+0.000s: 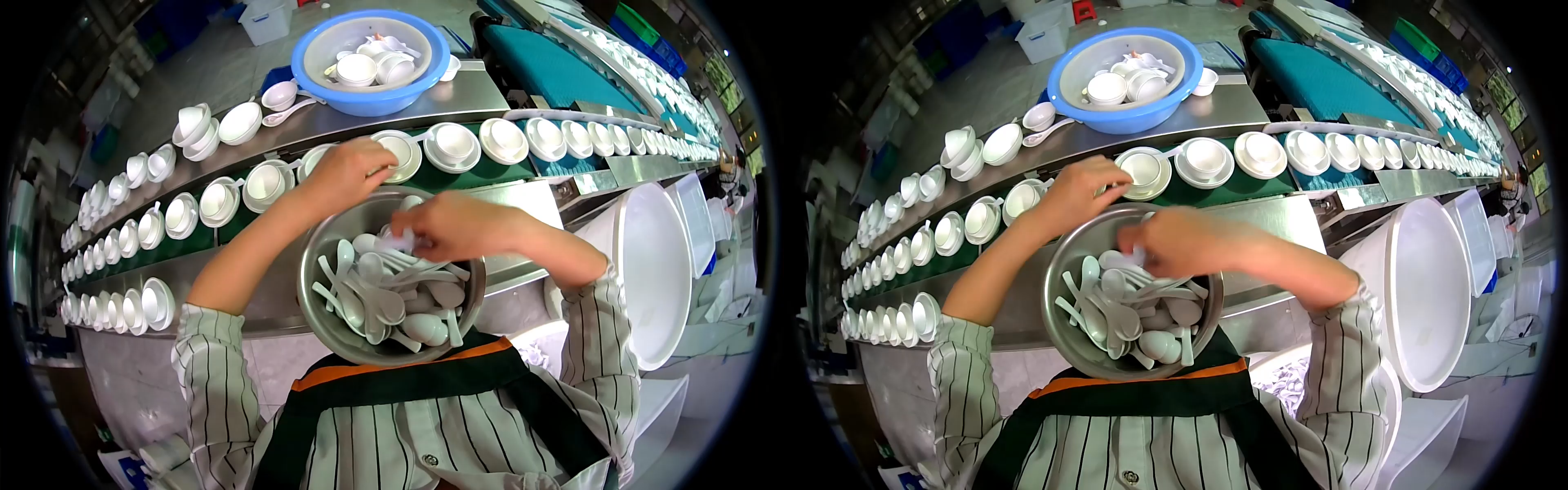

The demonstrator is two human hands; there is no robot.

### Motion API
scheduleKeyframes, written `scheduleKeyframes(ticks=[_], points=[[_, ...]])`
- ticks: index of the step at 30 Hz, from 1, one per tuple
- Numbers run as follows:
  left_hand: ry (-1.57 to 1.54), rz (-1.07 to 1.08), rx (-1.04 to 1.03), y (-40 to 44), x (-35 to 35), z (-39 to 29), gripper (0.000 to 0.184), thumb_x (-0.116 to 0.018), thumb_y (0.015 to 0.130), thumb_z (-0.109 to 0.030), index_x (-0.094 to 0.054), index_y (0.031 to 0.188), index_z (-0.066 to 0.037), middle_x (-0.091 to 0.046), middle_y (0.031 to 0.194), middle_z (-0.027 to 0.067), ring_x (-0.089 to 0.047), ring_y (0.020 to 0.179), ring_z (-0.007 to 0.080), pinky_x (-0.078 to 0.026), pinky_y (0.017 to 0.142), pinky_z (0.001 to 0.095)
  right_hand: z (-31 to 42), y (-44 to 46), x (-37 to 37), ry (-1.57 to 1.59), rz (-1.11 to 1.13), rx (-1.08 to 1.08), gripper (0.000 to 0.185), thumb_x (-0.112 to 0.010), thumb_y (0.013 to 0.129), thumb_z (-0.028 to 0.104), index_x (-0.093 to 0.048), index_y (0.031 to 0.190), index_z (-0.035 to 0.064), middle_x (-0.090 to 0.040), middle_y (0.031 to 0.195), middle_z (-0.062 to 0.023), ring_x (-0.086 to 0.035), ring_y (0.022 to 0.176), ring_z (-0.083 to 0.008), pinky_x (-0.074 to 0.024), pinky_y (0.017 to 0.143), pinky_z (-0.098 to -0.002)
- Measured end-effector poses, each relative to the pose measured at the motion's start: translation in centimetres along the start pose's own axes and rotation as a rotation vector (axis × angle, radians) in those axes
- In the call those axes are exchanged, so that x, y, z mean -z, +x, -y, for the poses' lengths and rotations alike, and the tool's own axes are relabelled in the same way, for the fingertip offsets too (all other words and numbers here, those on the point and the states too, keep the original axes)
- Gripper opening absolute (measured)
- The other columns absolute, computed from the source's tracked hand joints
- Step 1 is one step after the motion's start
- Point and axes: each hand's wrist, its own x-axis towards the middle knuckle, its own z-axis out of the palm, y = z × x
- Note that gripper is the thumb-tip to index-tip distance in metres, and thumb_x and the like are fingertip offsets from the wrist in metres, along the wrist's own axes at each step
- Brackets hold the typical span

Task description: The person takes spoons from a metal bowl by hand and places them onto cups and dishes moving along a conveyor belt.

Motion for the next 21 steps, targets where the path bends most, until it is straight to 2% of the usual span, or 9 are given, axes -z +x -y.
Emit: scheduleKeyframes(ticks=[1,3,6,7,9,13,16,18,21], points=[[0.025,0.006,0.032,-0.7,-0.3,-0.2,0.011,-0.063,0.079,-0.012,-0.063,0.086,-0.004,-0.061,0.08,0.0118,-0.059,0.079,0.0312,-0.047,0.071,0.04,0.2,-0.7,2.5,0.14,-0.029,-0.141,0.022,-0.064,0.074,0.009,-0.059,0.093,0.002,-0.065,0.076,-0.0118,-0.065,0.071,-0.0221,-0.0504,0.064,-0.0348],[-0.005,0.072,0.159,-2.3,-0.6,0.1,0.013,-0.061,0.077,-0.01,-0.062,0.088,-0.003,-0.062,0.085,0.011,-0.059,0.084,0.0285,-0.047,0.073,0.039,-5.4,-1.2,4.1,0.63,-0.252,-0.077,0.02,-0.064,0.081,0.008,-0.057,0.099,0.0005,-0.064,0.086,-0.0099,-0.064,0.075,-0.0161,-0.051,0.064,-0.0265],[0.213,0.174,-0.102,-2.8,-1.3,-2.2,0.023,-0.062,0.076,-0.009,-0.06,0.099,-0.003,-0.061,0.1,0.0109,-0.057,0.094,0.0274,-0.048,0.078,0.0372,-13.2,1.5,3.6,0.778,-0.866,-0.105,0.009,-0.057,0.087,0.003,-0.057,0.094,-0.0033,-0.064,0.089,-0.0091,-0.065,0.079,-0.0155,-0.0543,0.072,-0.027],[0.247,0.296,-0.225,-2.5,-2.0,-3.1,0.025,-0.058,0.075,-0.009,-0.057,0.099,-0.003,-0.057,0.108,0.0115,-0.055,0.102,0.0271,-0.046,0.086,0.0382,-15.8,2.8,2.8,0.855,-1.02,-0.134,0.008,-0.055,0.089,0.002,-0.057,0.093,-0.0046,-0.063,0.089,-0.0101,-0.065,0.081,-0.0173,-0.0551,0.074,-0.0272],[0.357,0.226,-0.47,-2.2,-3.8,-4.6,0.021,-0.055,0.075,-0.01,-0.057,0.095,-0.003,-0.056,0.105,0.0121,-0.053,0.105,0.0272,-0.042,0.092,0.0406,-20.5,4.9,0.5,0.953,-1.142,-0.197,0.01,-0.059,0.087,0.001,-0.056,0.09,-0.0082,-0.064,0.086,-0.0153,-0.067,0.081,-0.0218,-0.0577,0.073,-0.0286],[0.526,0.349,-0.523,-1.8,-4.0,-4.1,0.016,-0.057,0.073,-0.012,-0.055,0.087,-0.004,-0.054,0.101,0.0122,-0.051,0.105,0.0268,-0.04,0.093,0.0402,-23.2,7.2,-2.8,1.095,-0.961,-0.462,0.015,-0.062,0.085,0.004,-0.06,0.09,-0.0094,-0.065,0.087,-0.0165,-0.068,0.077,-0.0227,-0.0584,0.063,-0.0282],[0.465,0.441,-0.327,-2.3,-2.0,-3.5,0.013,-0.058,0.071,-0.012,-0.054,0.081,-0.005,-0.052,0.097,0.0115,-0.051,0.101,0.0257,-0.042,0.086,0.0362,-20.5,5.8,-1.6,0.632,-0.929,-0.528,0.032,-0.064,0.084,0.01,-0.056,0.109,-0.0096,-0.064,0.098,-0.0213,-0.067,0.074,-0.0201,-0.0574,0.055,-0.0284],[0.415,0.366,-0.154,-3.0,-0.4,-2.1,0.017,-0.063,0.073,-0.015,-0.054,0.084,-0.006,-0.055,0.083,0.0093,-0.057,0.082,0.027,-0.046,0.07,0.0389,-18.1,4.6,-0.5,0.405,-0.936,-0.441,0.044,-0.064,0.084,0.013,-0.05,0.121,-0.008,-0.062,0.105,-0.0209,-0.067,0.076,-0.0196,-0.0568,0.054,-0.0275],[0.266,0.255,0.107,-1.9,2.5,-2.4,0.019,-0.066,0.077,-0.018,-0.053,0.085,-0.007,-0.057,0.074,0.0103,-0.058,0.069,0.0311,-0.044,0.058,0.0434,-12.7,3.1,1.1,0.773,-0.457,-0.274,0.052,-0.048,0.095,0.043,-0.054,0.118,-0.0038,-0.065,0.101,-0.0158,-0.066,0.078,-0.0158,-0.0553,0.061,-0.0259]])
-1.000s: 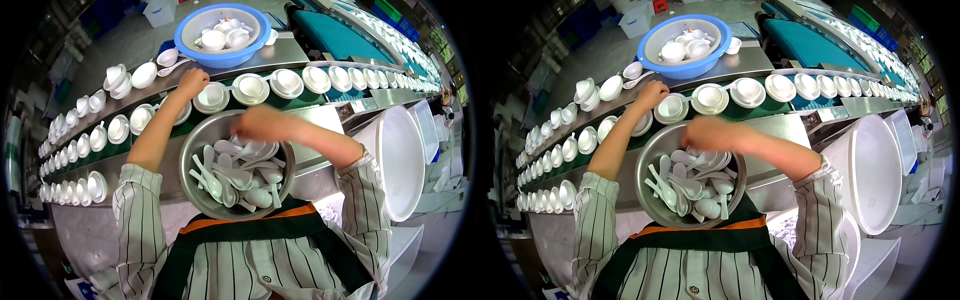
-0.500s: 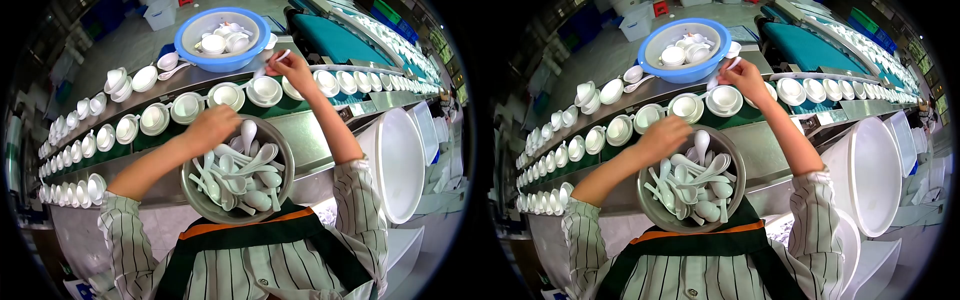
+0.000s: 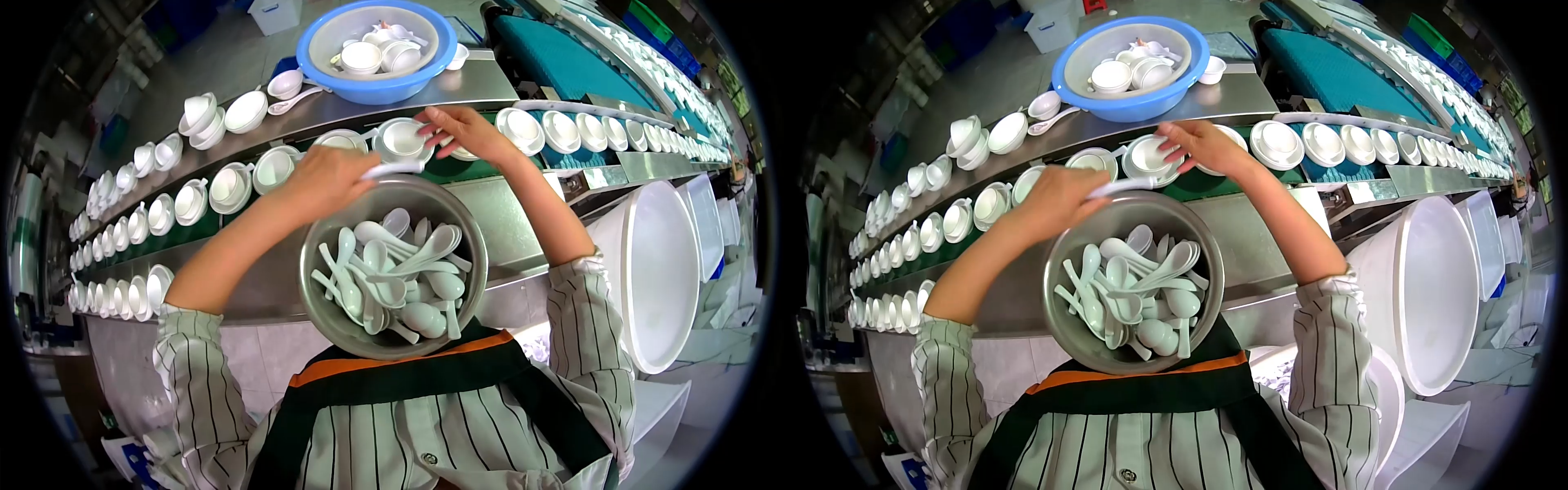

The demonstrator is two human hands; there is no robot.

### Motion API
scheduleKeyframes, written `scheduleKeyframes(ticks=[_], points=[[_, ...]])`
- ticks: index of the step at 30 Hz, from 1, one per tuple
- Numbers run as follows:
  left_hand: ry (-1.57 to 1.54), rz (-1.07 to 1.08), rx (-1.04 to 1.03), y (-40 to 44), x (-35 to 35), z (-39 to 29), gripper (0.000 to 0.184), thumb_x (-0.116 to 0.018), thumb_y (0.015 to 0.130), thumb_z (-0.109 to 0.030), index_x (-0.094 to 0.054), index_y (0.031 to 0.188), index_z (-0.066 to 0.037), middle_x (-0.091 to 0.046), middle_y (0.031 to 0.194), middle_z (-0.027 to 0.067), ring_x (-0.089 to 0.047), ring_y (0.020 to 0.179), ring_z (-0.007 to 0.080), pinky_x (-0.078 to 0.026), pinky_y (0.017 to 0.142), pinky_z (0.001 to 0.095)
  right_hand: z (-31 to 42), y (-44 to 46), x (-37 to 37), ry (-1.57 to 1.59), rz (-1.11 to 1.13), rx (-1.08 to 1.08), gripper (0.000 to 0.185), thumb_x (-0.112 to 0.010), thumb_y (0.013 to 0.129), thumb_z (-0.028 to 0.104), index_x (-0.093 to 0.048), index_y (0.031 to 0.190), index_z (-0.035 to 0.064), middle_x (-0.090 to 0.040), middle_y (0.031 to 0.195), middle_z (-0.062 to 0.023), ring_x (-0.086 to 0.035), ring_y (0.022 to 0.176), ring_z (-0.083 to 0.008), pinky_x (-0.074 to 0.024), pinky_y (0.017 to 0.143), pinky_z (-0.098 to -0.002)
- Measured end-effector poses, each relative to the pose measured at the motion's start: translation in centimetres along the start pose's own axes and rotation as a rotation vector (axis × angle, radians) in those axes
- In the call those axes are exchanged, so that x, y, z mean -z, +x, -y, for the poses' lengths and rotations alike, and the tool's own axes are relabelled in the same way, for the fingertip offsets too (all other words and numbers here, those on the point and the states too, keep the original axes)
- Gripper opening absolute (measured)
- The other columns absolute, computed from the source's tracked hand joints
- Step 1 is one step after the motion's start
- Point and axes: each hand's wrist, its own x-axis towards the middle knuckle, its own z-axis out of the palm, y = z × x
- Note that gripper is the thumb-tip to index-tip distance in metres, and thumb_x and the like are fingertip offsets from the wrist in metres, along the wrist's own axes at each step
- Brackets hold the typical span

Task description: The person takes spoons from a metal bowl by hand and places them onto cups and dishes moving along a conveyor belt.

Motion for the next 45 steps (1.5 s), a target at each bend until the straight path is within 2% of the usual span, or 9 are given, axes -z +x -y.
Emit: scheduleKeyframes(ticks=[3,10,14,20,26,31,36,39,45], points=[[-0.024,-0.12,-0.052,1.9,-0.3,0.4,0.019,-0.064,0.079,-0.016,-0.052,0.086,-0.005,-0.057,0.078,0.0125,-0.057,0.073,0.0323,-0.043,0.061,0.0433,4.1,-2.6,-2.2,0.202,0.273,-0.161,0.05,-0.044,0.096,0.042,-0.059,0.11,-0.0045,-0.066,0.087,-0.0121,-0.063,0.071,-0.0137,-0.0547,0.062,-0.0241],[-0.07,-0.369,0.079,2.9,-2.7,3.3,0.018,-0.053,0.088,-0.013,-0.052,0.101,-0.001,-0.06,0.091,0.0141,-0.061,0.079,0.0283,-0.049,0.068,0.0382,1.4,-0.7,1.1,0.238,-0.105,-0.035,0.026,-0.057,0.092,0.019,-0.062,0.104,-0.0035,-0.066,0.088,-0.0092,-0.064,0.078,-0.0117,-0.0552,0.066,-0.0235],[-0.858,-0.315,0.436,3.2,-3.7,5.6,0.027,-0.039,0.098,-0.021,-0.05,0.106,0.003,-0.059,0.089,0.0108,-0.06,0.073,0.0154,-0.05,0.053,0.027,-2.9,2.4,3.6,-0.757,-0.442,0.346,0.012,-0.064,0.081,0.012,-0.067,0.091,0.0068,-0.068,0.083,-0.011,-0.066,0.071,-0.0255,-0.0533,0.064,-0.0339],[-1.274,-0.197,0.514,4.9,-5.1,5.0,0.032,-0.034,0.099,-0.025,-0.053,0.102,0.001,-0.06,0.081,0.0098,-0.059,0.065,0.0148,-0.049,0.05,0.0271,-9.4,5.9,4.0,-1.112,-0.195,0.564,0.018,-0.062,0.082,0.022,-0.069,0.093,0.0109,-0.067,0.098,-0.0065,-0.062,0.091,-0.0254,-0.0515,0.072,-0.036],[-0.855,0.017,0.411,7.3,-5.2,4.3,0.03,-0.043,0.097,-0.027,-0.06,0.094,-0.003,-0.06,0.073,0.0055,-0.056,0.054,0.0116,-0.047,0.051,0.0264,0.0,3.4,1.3,0.1,0.03,0.086,0.036,-0.053,0.094,0.035,-0.063,0.108,0.0033,-0.064,0.093,-0.0056,-0.059,0.079,-0.0101,-0.0534,0.068,-0.0243],[-0.522,-0.418,0.299,7.2,-6.5,4.4,0.03,-0.058,0.089,-0.024,-0.059,0.106,0.001,-0.064,0.086,0.0113,-0.06,0.079,0.0171,-0.047,0.072,0.031,-1.1,4.1,4.4,0.061,-0.198,0.213,0.015,-0.065,0.087,0.013,-0.064,0.094,-0.0003,-0.064,0.077,-0.0036,-0.061,0.07,-0.0077,-0.0524,0.063,-0.0215],[-0.537,0.448,0.152,2.2,-2.4,-1.1,0.025,-0.065,0.078,-0.018,-0.062,0.099,-0.004,-0.064,0.09,0.0127,-0.061,0.085,0.0237,-0.047,0.076,0.0354,-7.1,5.7,6.9,-0.078,-0.382,0.165,0.008,-0.064,0.085,0.007,-0.066,0.088,-0.0003,-0.065,0.073,-0.004,-0.059,0.064,-0.0079,-0.0515,0.062,-0.0215],[-0.073,0.58,-0.03,-0.3,-5.6,-2.2,0.024,-0.069,0.068,-0.016,-0.062,0.088,-0.005,-0.06,0.084,0.0123,-0.058,0.085,0.0316,-0.046,0.079,0.0427,-10.6,6.8,6.3,-0.402,-0.328,0.132,0.021,-0.071,0.079,0.016,-0.067,0.095,0.0034,-0.067,0.079,-0.0097,-0.062,0.066,-0.0142,-0.0503,0.063,-0.0285],[-0.329,0.388,-0.061,-1.4,-3.8,-0.6,0.017,-0.068,0.071,-0.014,-0.058,0.08,-0.004,-0.055,0.077,0.0129,-0.054,0.078,0.0306,-0.042,0.071,0.0413,-1.1,2.3,1.4,-0.615,-0.351,0.458,0.037,-0.069,0.08,0.015,-0.059,0.114,0.0018,-0.067,0.092,-0.0128,-0.061,0.071,-0.0192,-0.0519,0.064,-0.03]])
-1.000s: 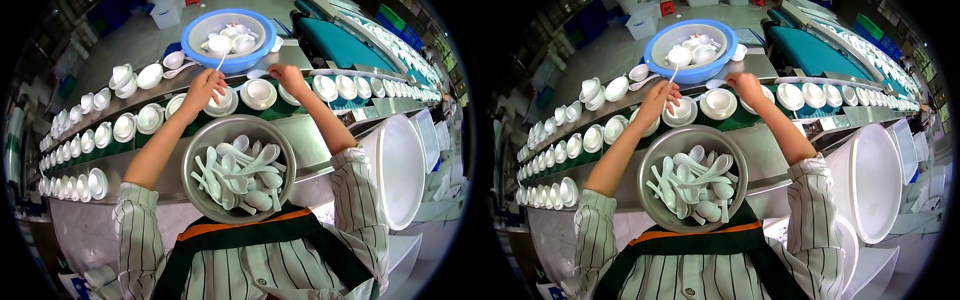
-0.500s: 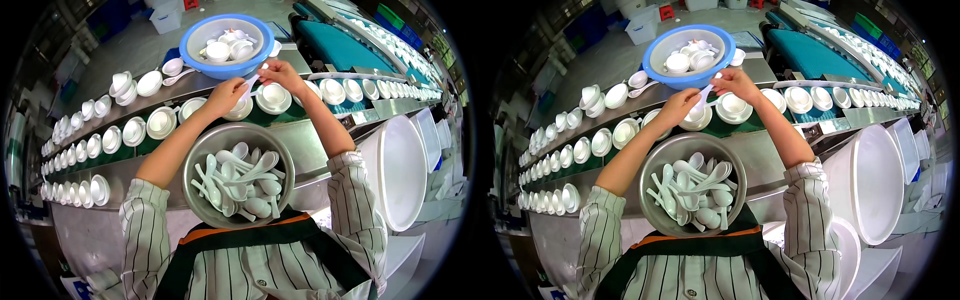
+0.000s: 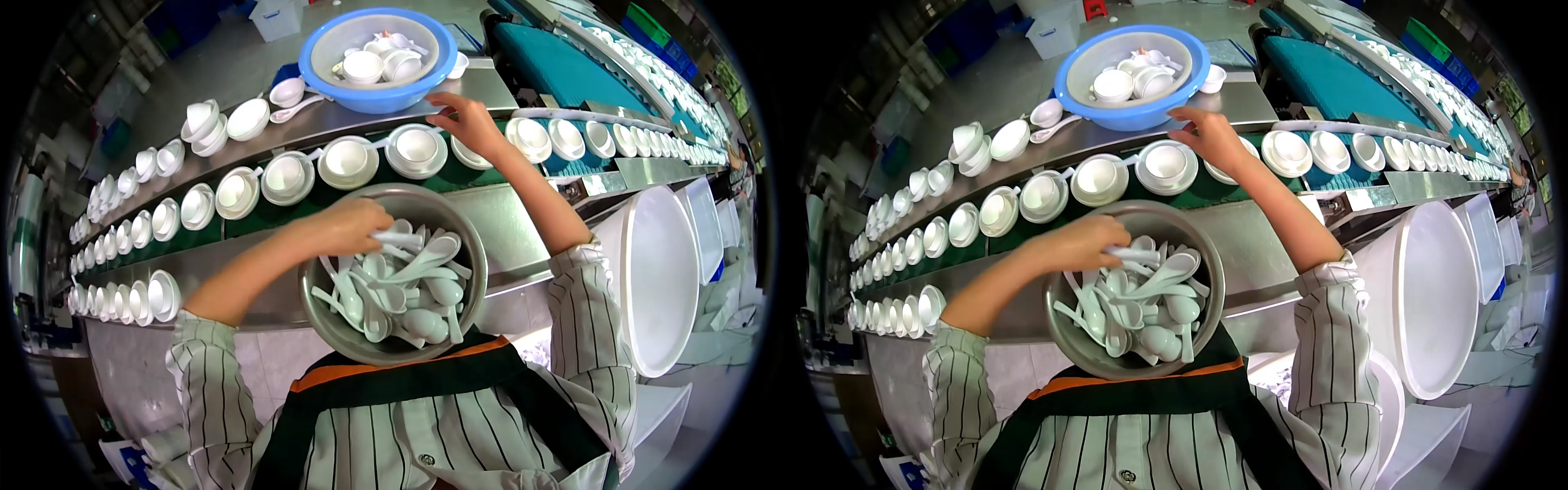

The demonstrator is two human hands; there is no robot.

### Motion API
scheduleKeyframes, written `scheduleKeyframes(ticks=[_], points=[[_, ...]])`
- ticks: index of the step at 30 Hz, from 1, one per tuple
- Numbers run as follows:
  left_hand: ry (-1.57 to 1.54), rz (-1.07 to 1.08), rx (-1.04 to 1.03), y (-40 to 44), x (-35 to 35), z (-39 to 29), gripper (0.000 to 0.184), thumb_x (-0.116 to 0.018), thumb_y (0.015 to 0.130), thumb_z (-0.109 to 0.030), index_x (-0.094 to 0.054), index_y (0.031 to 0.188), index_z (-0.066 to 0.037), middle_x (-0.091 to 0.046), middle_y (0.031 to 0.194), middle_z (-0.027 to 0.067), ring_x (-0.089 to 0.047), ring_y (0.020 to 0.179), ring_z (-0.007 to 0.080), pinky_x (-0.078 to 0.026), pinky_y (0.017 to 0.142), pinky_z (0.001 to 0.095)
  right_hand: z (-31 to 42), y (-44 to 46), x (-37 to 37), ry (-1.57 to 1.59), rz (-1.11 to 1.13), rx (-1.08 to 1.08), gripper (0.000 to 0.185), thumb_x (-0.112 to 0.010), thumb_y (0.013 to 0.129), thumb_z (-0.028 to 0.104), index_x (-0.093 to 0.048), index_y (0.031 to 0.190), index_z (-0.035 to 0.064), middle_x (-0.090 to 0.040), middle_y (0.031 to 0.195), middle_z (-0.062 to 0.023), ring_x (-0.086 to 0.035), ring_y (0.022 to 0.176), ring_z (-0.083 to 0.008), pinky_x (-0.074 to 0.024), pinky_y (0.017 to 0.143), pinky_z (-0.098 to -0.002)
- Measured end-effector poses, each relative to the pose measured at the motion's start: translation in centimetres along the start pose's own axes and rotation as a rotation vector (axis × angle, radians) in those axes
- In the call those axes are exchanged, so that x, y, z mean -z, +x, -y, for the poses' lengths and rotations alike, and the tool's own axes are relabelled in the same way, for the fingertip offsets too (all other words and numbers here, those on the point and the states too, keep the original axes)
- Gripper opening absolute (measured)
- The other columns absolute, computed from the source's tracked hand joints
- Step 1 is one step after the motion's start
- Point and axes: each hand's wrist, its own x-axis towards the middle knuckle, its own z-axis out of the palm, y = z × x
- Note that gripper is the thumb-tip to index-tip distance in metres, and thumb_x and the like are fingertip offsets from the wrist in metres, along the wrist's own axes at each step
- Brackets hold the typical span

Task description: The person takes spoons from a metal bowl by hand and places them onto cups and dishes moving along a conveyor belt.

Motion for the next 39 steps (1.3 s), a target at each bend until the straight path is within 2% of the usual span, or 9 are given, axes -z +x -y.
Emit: scheduleKeyframes(ticks=[3,6,12,17,23,28,31,35,39], points=[[-0.272,0.055,0.181,-0.6,3.4,-1.2,0.019,-0.06,0.082,-0.018,-0.055,0.09,-0.001,-0.057,0.078,0.0135,-0.056,0.072,0.0255,-0.044,0.066,0.0368,7.8,-1.1,1.5,0.399,0.559,-0.295,0.034,-0.058,0.091,0.03,-0.06,0.114,0.0043,-0.066,0.094,-0.0074,-0.06,0.076,-0.0124,-0.0537,0.065,-0.0271],[-0.29,-0.12,0.162,-0.6,4.9,-1.0,0.025,-0.057,0.086,-0.023,-0.054,0.099,-0.003,-0.057,0.082,0.0109,-0.055,0.077,0.0204,-0.044,0.07,0.034,9.8,-3.2,0.7,0.635,0.761,-0.241,0.041,-0.052,0.094,0.036,-0.058,0.115,0.0006,-0.064,0.095,-0.0097,-0.063,0.08,-0.0141,-0.0551,0.068,-0.0282],[-0.295,-0.415,0.138,1.0,4.1,0.7,0.023,-0.046,0.095,-0.022,-0.055,0.104,-0.003,-0.059,0.091,0.0075,-0.057,0.078,0.0134,-0.047,0.062,0.0279,7.5,-2.2,1.9,0.558,0.415,-0.331,0.024,-0.061,0.089,0.015,-0.061,0.107,0.0001,-0.066,0.083,-0.0071,-0.06,0.069,-0.0088,-0.0523,0.06,-0.0213],[-0.92,-0.728,0.179,1.5,3.4,6.1,0.031,-0.037,0.099,-0.024,-0.052,0.107,0.003,-0.062,0.091,0.013,-0.061,0.078,0.016,-0.051,0.056,0.0257,-1.0,0.2,3.5,0.603,0.089,-0.545,0.018,-0.06,0.088,0.009,-0.066,0.103,-0.0011,-0.067,0.087,-0.0054,-0.061,0.074,-0.0088,-0.0538,0.07,-0.0214],[-1.16,-0.725,0.319,3.4,-1.0,7.4,0.033,-0.038,0.098,-0.025,-0.056,0.101,0.003,-0.062,0.08,0.0105,-0.06,0.065,0.0157,-0.048,0.052,0.0273,-8.1,1.2,-0.9,-0.021,-0.025,-0.211,0.019,-0.066,0.073,0.0,-0.072,0.085,0.0128,-0.069,0.086,-0.0093,-0.066,0.079,-0.0239,-0.0513,0.072,-0.0323],[-1.01,-0.846,0.292,4.1,-1.1,7.0,0.03,-0.043,0.097,-0.022,-0.064,0.094,0.0,-0.063,0.077,0.0047,-0.057,0.069,0.0094,-0.044,0.066,0.0231,-5.4,0.3,-4.4,-0.303,0.24,0.017,0.019,-0.066,0.072,0.004,-0.067,0.091,0.006,-0.068,0.085,-0.0109,-0.064,0.078,-0.0297,-0.0504,0.077,-0.0391],[-0.851,-0.909,0.366,4.6,-2.2,8.9,0.021,-0.051,0.094,-0.017,-0.063,0.097,-0.001,-0.063,0.074,0.0041,-0.054,0.069,0.0067,-0.041,0.061,0.0225,-0.3,0.5,-2.7,-0.343,0.018,0.341,0.022,-0.066,0.073,0.004,-0.067,0.095,0.007,-0.067,0.089,-0.0115,-0.064,0.079,-0.0275,-0.0503,0.076,-0.0374],[-0.977,-1.06,0.355,5.6,-1.6,7.2,0.014,-0.055,0.091,-0.011,-0.059,0.1,-0.001,-0.066,0.077,0.0056,-0.055,0.066,0.0065,-0.042,0.061,0.0223,11.5,-2.3,1.0,0.01,0.805,0.08,0.029,-0.069,0.075,0.018,-0.065,0.102,0.0087,-0.066,0.094,-0.011,-0.064,0.079,-0.0277,-0.0504,0.073,-0.0364],[-0.804,-1.054,0.322,7.7,-1.0,6.2,0.013,-0.058,0.089,-0.008,-0.059,0.1,-0.002,-0.068,0.083,0.0069,-0.058,0.069,0.0081,-0.045,0.063,0.0223,11.6,-7.9,0.4,-0.059,1.113,0.211,0.022,-0.068,0.075,0.02,-0.065,0.093,0.0075,-0.066,0.081,-0.0097,-0.064,0.077,-0.0285,-0.0498,0.069,-0.0384]])
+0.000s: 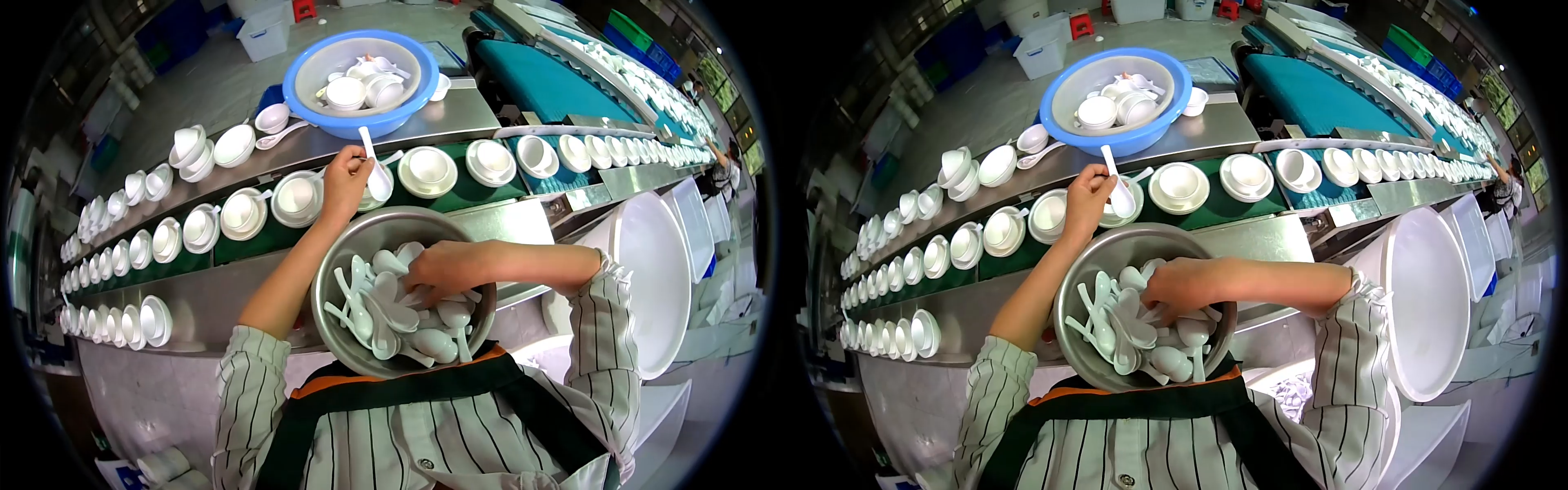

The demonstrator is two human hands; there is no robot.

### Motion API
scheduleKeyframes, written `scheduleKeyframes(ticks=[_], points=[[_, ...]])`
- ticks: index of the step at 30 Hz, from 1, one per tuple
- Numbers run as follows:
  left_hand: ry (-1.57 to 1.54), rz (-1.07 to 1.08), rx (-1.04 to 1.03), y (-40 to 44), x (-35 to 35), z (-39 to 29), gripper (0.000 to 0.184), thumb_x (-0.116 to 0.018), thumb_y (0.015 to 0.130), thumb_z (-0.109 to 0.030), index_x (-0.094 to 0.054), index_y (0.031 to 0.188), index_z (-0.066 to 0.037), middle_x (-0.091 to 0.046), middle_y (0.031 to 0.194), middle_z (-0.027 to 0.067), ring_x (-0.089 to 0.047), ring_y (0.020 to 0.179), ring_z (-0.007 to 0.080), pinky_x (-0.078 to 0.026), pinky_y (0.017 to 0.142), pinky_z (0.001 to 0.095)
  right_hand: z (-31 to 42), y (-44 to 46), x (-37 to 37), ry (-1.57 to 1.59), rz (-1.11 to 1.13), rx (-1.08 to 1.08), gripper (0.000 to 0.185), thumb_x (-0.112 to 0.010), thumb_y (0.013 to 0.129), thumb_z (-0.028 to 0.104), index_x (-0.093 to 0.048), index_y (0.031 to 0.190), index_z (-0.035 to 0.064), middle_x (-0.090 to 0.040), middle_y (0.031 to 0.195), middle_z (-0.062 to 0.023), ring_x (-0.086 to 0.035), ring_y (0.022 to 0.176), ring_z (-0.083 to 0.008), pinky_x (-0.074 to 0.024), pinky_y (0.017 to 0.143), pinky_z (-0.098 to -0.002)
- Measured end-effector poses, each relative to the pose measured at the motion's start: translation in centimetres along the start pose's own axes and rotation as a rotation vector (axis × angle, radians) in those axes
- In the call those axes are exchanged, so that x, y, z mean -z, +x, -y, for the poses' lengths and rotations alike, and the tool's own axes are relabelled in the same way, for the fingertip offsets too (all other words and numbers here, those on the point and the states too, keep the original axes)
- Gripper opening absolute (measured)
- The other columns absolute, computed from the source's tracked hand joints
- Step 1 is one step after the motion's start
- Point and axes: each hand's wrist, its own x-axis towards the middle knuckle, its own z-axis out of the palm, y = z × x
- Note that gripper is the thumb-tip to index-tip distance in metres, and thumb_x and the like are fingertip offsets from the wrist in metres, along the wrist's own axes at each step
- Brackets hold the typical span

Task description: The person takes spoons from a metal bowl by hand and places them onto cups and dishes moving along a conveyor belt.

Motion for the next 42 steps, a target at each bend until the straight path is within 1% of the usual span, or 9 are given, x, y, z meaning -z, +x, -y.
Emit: scheduleKeyframes(ticks=[7,10,12,18,23,29,32,38,42], points=[[0.429,-0.056,-0.431,3.5,-1.9,-1.3,0.011,-0.065,0.08,-0.006,-0.065,0.089,0.0,-0.063,0.083,0.011,-0.061,0.071,0.0216,-0.048,0.066,0.0302,-0.9,-2.8,0.9,0.141,-0.143,0.008,0.021,-0.071,0.073,0.018,-0.062,0.087,0.0053,-0.065,0.079,-0.0097,-0.062,0.074,-0.0283,-0.0483,0.065,-0.0371],[0.615,0.012,-0.658,5.9,-2.7,0.3,0.012,-0.064,0.079,-0.006,-0.064,0.09,-0.001,-0.062,0.084,0.0125,-0.06,0.074,0.0291,-0.047,0.067,0.0335,-2.9,-3.9,2.5,0.048,-0.511,0.122,0.015,-0.068,0.078,0.015,-0.061,0.087,0.0045,-0.065,0.079,-0.0075,-0.064,0.072,-0.0222,-0.0483,0.064,-0.0338],[0.706,0.118,-0.65,6.2,-3.1,0.8,0.011,-0.063,0.078,-0.007,-0.064,0.088,-0.002,-0.059,0.082,0.0129,-0.058,0.078,0.033,-0.046,0.068,0.0387,-5.1,-4.9,4.5,0.627,-0.793,-0.059,0.011,-0.064,0.083,0.01,-0.059,0.089,0.0023,-0.065,0.081,-0.0061,-0.065,0.075,-0.0161,-0.0507,0.066,-0.0302],[0.968,0.352,-0.591,7.3,-3.3,3.9,0.01,-0.062,0.078,-0.01,-0.064,0.086,-0.004,-0.059,0.082,0.0128,-0.058,0.08,0.0333,-0.045,0.07,0.0423,-21.9,-1.9,3.1,1.008,-1.538,-0.186,0.009,-0.057,0.089,0.005,-0.056,0.091,-0.0044,-0.065,0.085,-0.0129,-0.067,0.075,-0.0174,-0.0547,0.068,-0.027],[1.101,0.399,-0.335,6.5,-1.9,3.0,0.028,-0.06,0.085,-0.025,-0.064,0.102,-0.003,-0.063,0.1,0.0173,-0.059,0.092,0.0356,-0.046,0.079,0.0444,-22.5,-1.4,1.1,1.061,-1.147,-0.539,0.026,-0.067,0.084,0.014,-0.057,0.1,-0.0041,-0.065,0.085,-0.0156,-0.068,0.073,-0.018,-0.0529,0.05,-0.0289],[0.911,0.364,-0.484,1.9,-1.1,-4.2,0.034,-0.061,0.084,-0.02,-0.058,0.112,0.0,-0.061,0.102,0.0198,-0.057,0.094,0.0367,-0.046,0.081,0.0426,-20.7,-7.0,3.4,-0.609,-1.065,-0.812,0.048,-0.075,0.069,0.025,-0.058,0.11,0.0077,-0.065,0.093,-0.0106,-0.061,0.091,-0.0289,-0.0508,0.075,-0.0448],[0.854,0.551,-0.651,-1.4,-2.2,-6.0,0.03,-0.065,0.08,-0.018,-0.059,0.106,-0.002,-0.059,0.095,0.0143,-0.056,0.092,0.0326,-0.046,0.079,0.0406,-25.0,-7.0,1.9,-0.34,-0.601,-1.105,0.037,-0.07,0.07,0.021,-0.062,0.102,0.0042,-0.065,0.093,-0.0162,-0.063,0.088,-0.0318,-0.0508,0.076,-0.0433],[0.941,0.809,-0.662,-5.6,-2.6,-7.3,0.022,-0.067,0.074,-0.014,-0.06,0.09,-0.002,-0.058,0.085,0.012,-0.056,0.088,0.0296,-0.046,0.077,0.0405,-25.7,-6.3,1.0,0.137,-0.705,-0.904,0.036,-0.065,0.074,0.021,-0.063,0.103,0.0007,-0.066,0.093,-0.0209,-0.064,0.084,-0.0361,-0.0501,0.08,-0.0428],[1.041,0.95,-0.589,-7.3,-2.5,-4.8,0.021,-0.07,0.069,-0.012,-0.061,0.086,-0.003,-0.059,0.083,0.012,-0.057,0.084,0.0293,-0.046,0.074,0.0401,-20.0,-4.5,2.8,-0.384,-0.69,-0.904,0.03,-0.067,0.077,0.027,-0.064,0.095,0.0029,-0.066,0.087,-0.0194,-0.065,0.08,-0.0334,-0.0518,0.069,-0.0415]])
